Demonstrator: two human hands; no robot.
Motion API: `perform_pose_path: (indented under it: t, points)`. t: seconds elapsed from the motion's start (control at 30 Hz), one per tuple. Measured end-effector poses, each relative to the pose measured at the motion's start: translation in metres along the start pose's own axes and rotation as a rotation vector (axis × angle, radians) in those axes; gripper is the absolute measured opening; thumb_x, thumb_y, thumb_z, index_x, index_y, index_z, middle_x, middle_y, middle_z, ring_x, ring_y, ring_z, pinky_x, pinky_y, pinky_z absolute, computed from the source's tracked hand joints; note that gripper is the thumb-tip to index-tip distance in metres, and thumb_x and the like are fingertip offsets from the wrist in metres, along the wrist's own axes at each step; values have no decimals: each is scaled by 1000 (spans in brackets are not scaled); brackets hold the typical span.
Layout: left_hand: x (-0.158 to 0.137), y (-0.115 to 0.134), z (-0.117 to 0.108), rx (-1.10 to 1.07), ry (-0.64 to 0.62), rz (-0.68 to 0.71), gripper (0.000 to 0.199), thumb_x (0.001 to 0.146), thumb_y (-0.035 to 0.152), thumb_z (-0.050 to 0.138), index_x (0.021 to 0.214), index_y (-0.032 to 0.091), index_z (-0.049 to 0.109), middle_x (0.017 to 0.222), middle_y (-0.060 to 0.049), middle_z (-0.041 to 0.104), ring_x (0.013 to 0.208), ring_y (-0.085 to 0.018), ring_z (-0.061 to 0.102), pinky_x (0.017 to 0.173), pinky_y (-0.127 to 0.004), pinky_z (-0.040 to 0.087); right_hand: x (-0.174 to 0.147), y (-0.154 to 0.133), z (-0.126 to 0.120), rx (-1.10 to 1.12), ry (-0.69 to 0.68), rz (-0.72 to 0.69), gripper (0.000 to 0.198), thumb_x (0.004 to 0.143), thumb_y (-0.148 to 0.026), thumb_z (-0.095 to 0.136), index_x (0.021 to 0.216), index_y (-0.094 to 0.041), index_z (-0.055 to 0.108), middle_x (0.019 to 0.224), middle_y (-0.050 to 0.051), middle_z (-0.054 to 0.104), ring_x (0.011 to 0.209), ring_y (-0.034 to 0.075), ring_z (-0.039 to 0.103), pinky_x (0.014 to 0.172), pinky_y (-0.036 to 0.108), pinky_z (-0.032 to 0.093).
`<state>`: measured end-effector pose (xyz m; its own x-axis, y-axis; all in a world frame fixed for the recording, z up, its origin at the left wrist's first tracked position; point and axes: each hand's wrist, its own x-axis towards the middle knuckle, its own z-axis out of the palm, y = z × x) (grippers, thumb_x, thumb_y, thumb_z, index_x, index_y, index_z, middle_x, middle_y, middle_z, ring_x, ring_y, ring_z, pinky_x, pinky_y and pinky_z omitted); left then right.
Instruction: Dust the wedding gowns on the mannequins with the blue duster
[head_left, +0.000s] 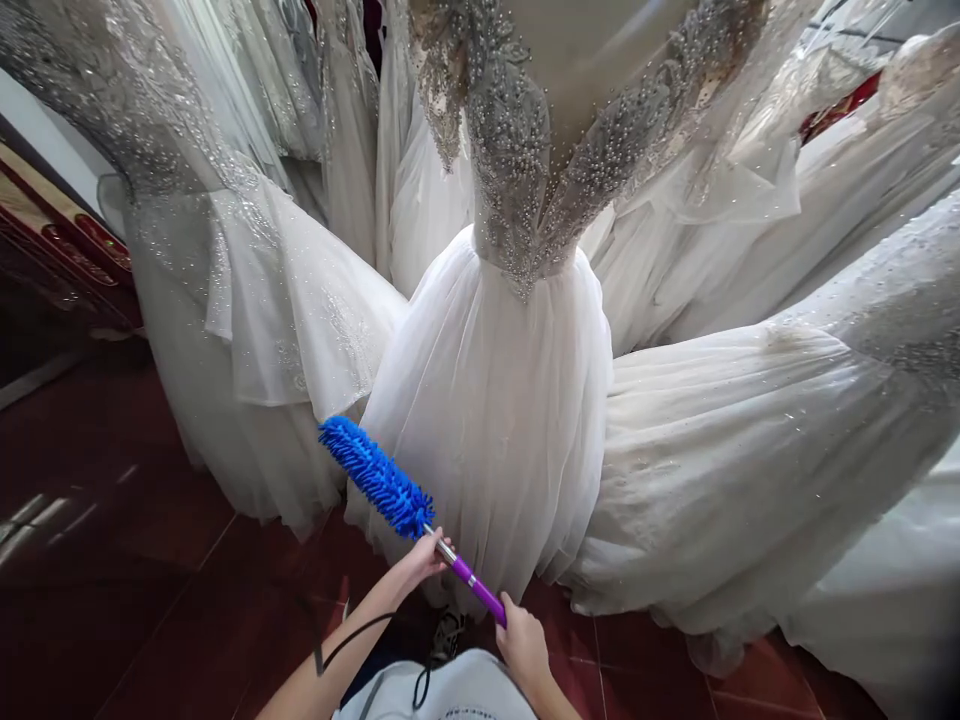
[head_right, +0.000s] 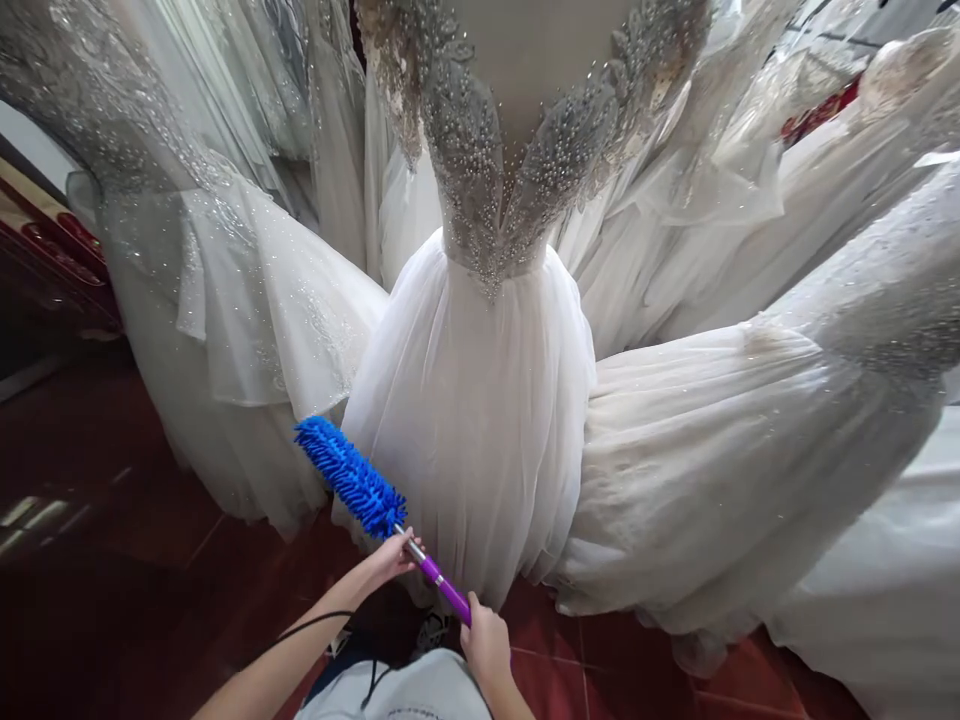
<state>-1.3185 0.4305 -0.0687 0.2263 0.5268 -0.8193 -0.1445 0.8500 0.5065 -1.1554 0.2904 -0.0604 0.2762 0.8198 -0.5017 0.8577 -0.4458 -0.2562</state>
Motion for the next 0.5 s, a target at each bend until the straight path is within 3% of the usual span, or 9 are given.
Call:
perform_pose_path:
  t: [0.1,0.17,0.27,0.37,0.43,0.5]
  points:
    - [-26,-7,5,-107,-92,76,26,74,42,61,72,18,54,77,-5,66,79,-18,64,68,-28,49,-9,12,-3,-25,66,22,36,78,-16,43,111,-25,56,90,5,71,82,19,66,65,24,40]
    - [-40,10,23,-131,-178,194,32,69,48,64,74,18,56,80,-5,67,85,-21,64,70,-30,50,-6,10,-18,-14,147,35,32,79,-18,41,107,-26,56,83,3,70,75,18,65,58,23,35]
    - [-50,67,60,-135,-265,402,38,67,54,63,76,18,57,80,-5,67,83,-22,65,70,-31,51,14,-6,-64,-20,297,31,23,83,-25,38,97,-24,57,71,2,67,63,15,60,51,24,25]
    - [-42,131,93,-167,-331,555,36,73,53,58,81,17,56,82,-5,67,81,-20,66,72,-31,51,40,-25,-119,-84,433,23,25,87,-36,35,93,-23,56,71,3,66,60,15,57,50,25,20]
    - [-24,158,106,-169,-284,515,32,78,48,54,82,17,56,80,-5,67,78,-18,67,73,-30,51,55,-32,-140,-110,393,23,29,88,-35,31,98,-23,55,77,5,66,65,16,59,51,25,23]
    - [-2,161,109,-145,-159,365,29,83,44,50,78,16,55,71,-3,66,71,-16,67,70,-28,51,64,-31,-141,-95,262,17,29,88,-32,31,98,-23,56,83,5,67,73,17,62,54,25,28]
